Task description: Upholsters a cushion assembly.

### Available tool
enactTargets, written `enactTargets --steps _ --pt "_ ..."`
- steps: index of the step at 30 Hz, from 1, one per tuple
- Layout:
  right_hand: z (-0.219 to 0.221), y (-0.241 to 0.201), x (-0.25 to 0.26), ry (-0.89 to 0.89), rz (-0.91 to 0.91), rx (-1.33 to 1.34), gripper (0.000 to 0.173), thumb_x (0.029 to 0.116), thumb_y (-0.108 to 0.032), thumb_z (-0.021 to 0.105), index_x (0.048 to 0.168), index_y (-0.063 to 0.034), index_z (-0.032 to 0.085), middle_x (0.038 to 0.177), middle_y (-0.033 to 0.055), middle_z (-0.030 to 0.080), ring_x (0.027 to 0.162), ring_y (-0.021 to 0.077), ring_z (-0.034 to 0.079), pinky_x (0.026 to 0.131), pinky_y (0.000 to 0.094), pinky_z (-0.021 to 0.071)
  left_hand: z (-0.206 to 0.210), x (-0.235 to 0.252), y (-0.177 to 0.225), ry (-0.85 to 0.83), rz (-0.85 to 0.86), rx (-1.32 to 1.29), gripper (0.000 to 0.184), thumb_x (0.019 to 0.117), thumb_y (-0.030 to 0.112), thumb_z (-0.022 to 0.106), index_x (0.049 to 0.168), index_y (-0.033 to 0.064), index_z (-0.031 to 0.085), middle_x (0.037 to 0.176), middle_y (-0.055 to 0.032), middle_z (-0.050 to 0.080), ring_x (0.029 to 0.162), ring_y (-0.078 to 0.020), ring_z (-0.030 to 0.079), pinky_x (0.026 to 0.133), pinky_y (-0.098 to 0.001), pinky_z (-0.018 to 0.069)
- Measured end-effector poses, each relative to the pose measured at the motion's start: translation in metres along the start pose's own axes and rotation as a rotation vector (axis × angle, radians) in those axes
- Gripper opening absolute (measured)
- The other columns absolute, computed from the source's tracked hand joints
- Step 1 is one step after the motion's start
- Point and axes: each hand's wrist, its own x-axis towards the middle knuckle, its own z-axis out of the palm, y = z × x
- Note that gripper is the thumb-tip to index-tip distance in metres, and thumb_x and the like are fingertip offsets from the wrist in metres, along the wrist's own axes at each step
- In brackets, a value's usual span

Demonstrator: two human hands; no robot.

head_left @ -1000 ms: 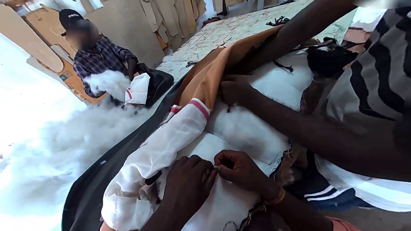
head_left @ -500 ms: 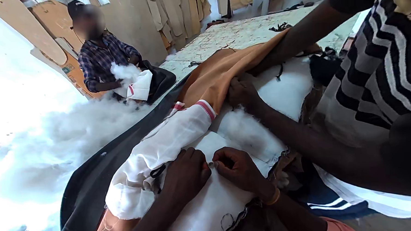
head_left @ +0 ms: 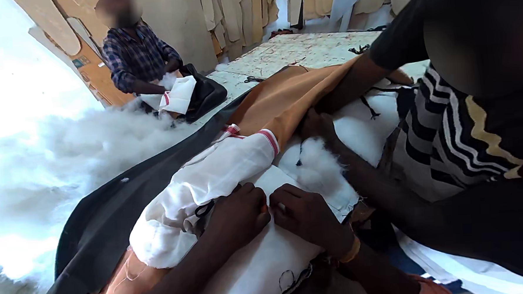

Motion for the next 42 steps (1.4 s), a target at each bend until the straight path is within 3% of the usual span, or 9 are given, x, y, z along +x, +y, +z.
enactTargets --steps 3,7,13,16,24,28,33,36,42 --pt "0.015 0.010 -0.010 0.096 0.245 0.374 0.014 0.0966 -0.026 0.061 0.096 -0.0169 0.071 0.084 -0.0065 0.064 0.060 0.0028 0.054 0.052 0.0226 0.0481 -0.001 0.000 0.001 -0.012 0.004 -0.024 0.025 0.0993 0.039 0.055 0.101 0.0182 0.069 0.096 -0.0010 0.062 0.086 -0.0178 0.064 0.069 -0.0416 0.0543" --pt "0.010 0.008 -0.016 0.256 0.485 0.577 0.013 0.0972 -0.021 0.059 0.099 -0.0122 0.069 0.072 -0.0003 0.065 0.053 0.0105 0.059 0.049 0.0274 0.0529 0.004 -0.003 -0.002 0.018 0.018 -0.057 0.023 0.0991 0.038 0.054 0.099 0.0189 0.068 0.095 0.0001 0.062 0.084 -0.0164 0.064 0.068 -0.0396 0.0543" --pt "0.001 -0.001 -0.015 0.045 0.175 0.228 0.026 0.0983 -0.035 0.062 0.115 -0.0189 0.074 0.106 -0.0039 0.067 0.070 0.0008 0.058 0.060 0.0214 0.0535 0.006 -0.003 -0.004 0.031 0.009 -0.066 0.023 0.0978 0.039 0.055 0.097 0.0190 0.067 0.093 0.0004 0.060 0.080 -0.0150 0.062 0.065 -0.0377 0.0530" --pt "0.000 -0.001 -0.012 0.015 0.211 0.244 0.018 0.0991 -0.035 0.064 0.100 -0.0208 0.074 0.100 -0.0066 0.068 0.069 0.0013 0.059 0.059 0.0209 0.0529 0.004 -0.003 -0.004 0.004 0.013 -0.070 0.024 0.0988 0.040 0.055 0.099 0.0189 0.067 0.097 -0.0006 0.061 0.082 -0.0171 0.064 0.066 -0.0411 0.0534" --pt "0.011 -0.005 -0.016 0.234 0.551 0.829 0.015 0.0971 -0.021 0.069 0.100 -0.0063 0.073 0.082 0.0067 0.069 0.065 0.0129 0.063 0.061 0.0267 0.0555 0.008 -0.004 -0.006 0.100 0.065 -0.078 0.023 0.0992 0.038 0.052 0.099 0.0192 0.066 0.094 0.0001 0.059 0.079 -0.0154 0.062 0.062 -0.0371 0.0523" --pt "0.002 -0.006 -0.015 0.167 0.490 0.746 0.024 0.1021 -0.029 0.062 0.104 -0.0068 0.072 0.087 0.0058 0.070 0.071 0.0147 0.066 0.066 0.0297 0.0582 0.014 -0.005 -0.006 0.182 0.085 -0.121 0.036 0.1025 0.055 0.048 0.113 0.0290 0.070 0.094 0.0035 0.063 0.076 -0.0135 0.063 0.060 -0.0377 0.0524" --pt "-0.005 -0.003 -0.015 0.067 0.405 0.591 0.025 0.0994 -0.024 0.060 0.119 -0.0129 0.069 0.094 0.0022 0.069 0.072 0.0119 0.064 0.065 0.0297 0.0572 0.011 -0.002 -0.011 0.135 0.102 -0.182 0.032 0.1041 0.048 0.050 0.103 0.0243 0.072 0.091 0.0039 0.063 0.075 -0.0114 0.062 0.062 -0.0363 0.0511" --pt "-0.004 -0.002 -0.011 0.009 0.342 0.469 0.019 0.0981 -0.029 0.065 0.110 -0.0160 0.073 0.106 -0.0025 0.069 0.075 0.0053 0.063 0.065 0.0237 0.0564 0.010 -0.003 -0.011 0.145 0.118 -0.204 0.028 0.1025 0.042 0.054 0.103 0.0210 0.072 0.094 0.0028 0.065 0.079 -0.0118 0.064 0.066 -0.0368 0.0538" --pt "0.004 -0.007 -0.007 0.036 0.364 0.579 0.016 0.0989 -0.027 0.064 0.098 -0.0126 0.072 0.096 -0.0024 0.068 0.076 0.0059 0.062 0.066 0.0235 0.0541 0.012 -0.003 -0.009 0.164 0.087 -0.513 0.023 0.0975 0.038 0.061 0.099 0.0181 0.072 0.091 0.0037 0.064 0.083 -0.0087 0.062 0.072 -0.0339 0.0533"
